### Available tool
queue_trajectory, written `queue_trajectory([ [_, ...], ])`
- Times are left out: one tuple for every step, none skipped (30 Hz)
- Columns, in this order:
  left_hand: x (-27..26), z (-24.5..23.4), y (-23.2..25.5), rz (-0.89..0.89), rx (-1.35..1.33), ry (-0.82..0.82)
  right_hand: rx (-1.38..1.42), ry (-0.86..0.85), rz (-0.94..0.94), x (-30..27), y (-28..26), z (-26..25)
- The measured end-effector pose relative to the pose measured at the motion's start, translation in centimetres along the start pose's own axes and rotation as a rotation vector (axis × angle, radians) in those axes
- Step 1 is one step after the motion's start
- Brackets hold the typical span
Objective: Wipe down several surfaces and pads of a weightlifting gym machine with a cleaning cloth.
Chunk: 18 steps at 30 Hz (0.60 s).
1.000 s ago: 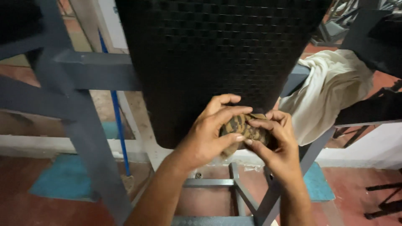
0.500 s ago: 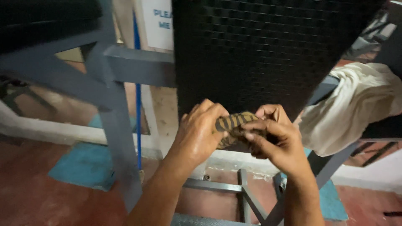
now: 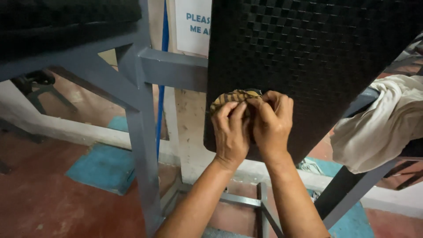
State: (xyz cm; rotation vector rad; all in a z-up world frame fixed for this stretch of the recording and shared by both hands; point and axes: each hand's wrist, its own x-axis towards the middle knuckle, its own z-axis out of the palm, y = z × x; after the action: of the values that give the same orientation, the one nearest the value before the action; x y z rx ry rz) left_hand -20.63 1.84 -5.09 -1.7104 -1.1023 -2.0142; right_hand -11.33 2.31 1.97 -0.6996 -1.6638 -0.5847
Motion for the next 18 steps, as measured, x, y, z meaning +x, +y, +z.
queue_trajectory([
  [-0.4, 0.4, -0.2, 0.003, 0.0, -0.002, -0.001, 0.003, 0.002, -0.4, -0.2, 0.1],
  [-0.8, 0.8, -0.4, 0.047, 0.081, -0.021, -0.005, 0.012, 0.018, -0.7, -0.4, 0.3],
  [-1.2, 1.3, -0.5, 0.091, 0.16, -0.041, -0.012, 0.02, 0.035, -1.1, -0.6, 0.4],
  [-1.8, 1.6, -0.7, 0.093, 0.157, -0.045, -0.015, 0.022, 0.038, -0.9, -1.8, -0.2],
  [-2.4, 1.9, -1.0, 0.116, 0.249, -0.078, -0.169, 0.043, -0.006, -0.6, -3.0, -0.7],
  [-2.9, 2.2, -1.2, 0.139, 0.342, -0.111, -0.323, 0.064, -0.05, -0.3, -4.2, -1.3],
  [-2.9, 2.5, -1.6, 0.139, 0.343, -0.109, -0.322, 0.064, -0.052, -1.4, -4.1, -1.2],
  [-2.8, 2.7, -2.1, 0.14, 0.392, -0.129, -0.227, 0.081, -0.07, -2.4, -4.0, -1.2],
  [-2.7, 2.9, -2.5, 0.139, 0.444, -0.147, -0.129, 0.096, -0.089, -3.5, -3.9, -1.1],
  [-1.6, 2.9, -2.8, 0.135, 0.447, -0.142, -0.125, 0.094, -0.094, -3.7, -3.5, -1.2],
  [-0.6, 2.7, -3.3, 0.117, 0.455, -0.144, -0.069, 0.01, -0.134, -4.0, -3.3, -1.1],
  [0.4, 2.4, -3.7, 0.098, 0.463, -0.145, -0.012, -0.073, -0.176, -4.2, -3.2, -1.0],
  [2.0, 2.1, -3.7, 0.1, 0.476, -0.142, 0.0, -0.069, -0.177, -3.6, -2.8, -0.6],
  [3.6, 1.7, -3.8, 0.072, 0.461, -0.098, 0.012, -0.064, -0.144, -3.1, -2.4, -0.2],
  [5.1, 1.2, -3.7, 0.042, 0.447, -0.051, 0.027, -0.061, -0.113, -2.5, -2.1, 0.2],
  [5.6, 0.7, -3.7, 0.04, 0.461, -0.047, 0.041, -0.061, -0.116, -2.2, -1.8, 0.7],
  [6.0, 0.3, -3.6, 0.061, 0.389, 0.028, 0.046, -0.051, -0.111, -1.9, -1.5, 1.2],
  [6.4, -0.1, -3.6, 0.083, 0.316, 0.102, 0.052, -0.041, -0.107, -1.6, -1.2, 1.8],
])
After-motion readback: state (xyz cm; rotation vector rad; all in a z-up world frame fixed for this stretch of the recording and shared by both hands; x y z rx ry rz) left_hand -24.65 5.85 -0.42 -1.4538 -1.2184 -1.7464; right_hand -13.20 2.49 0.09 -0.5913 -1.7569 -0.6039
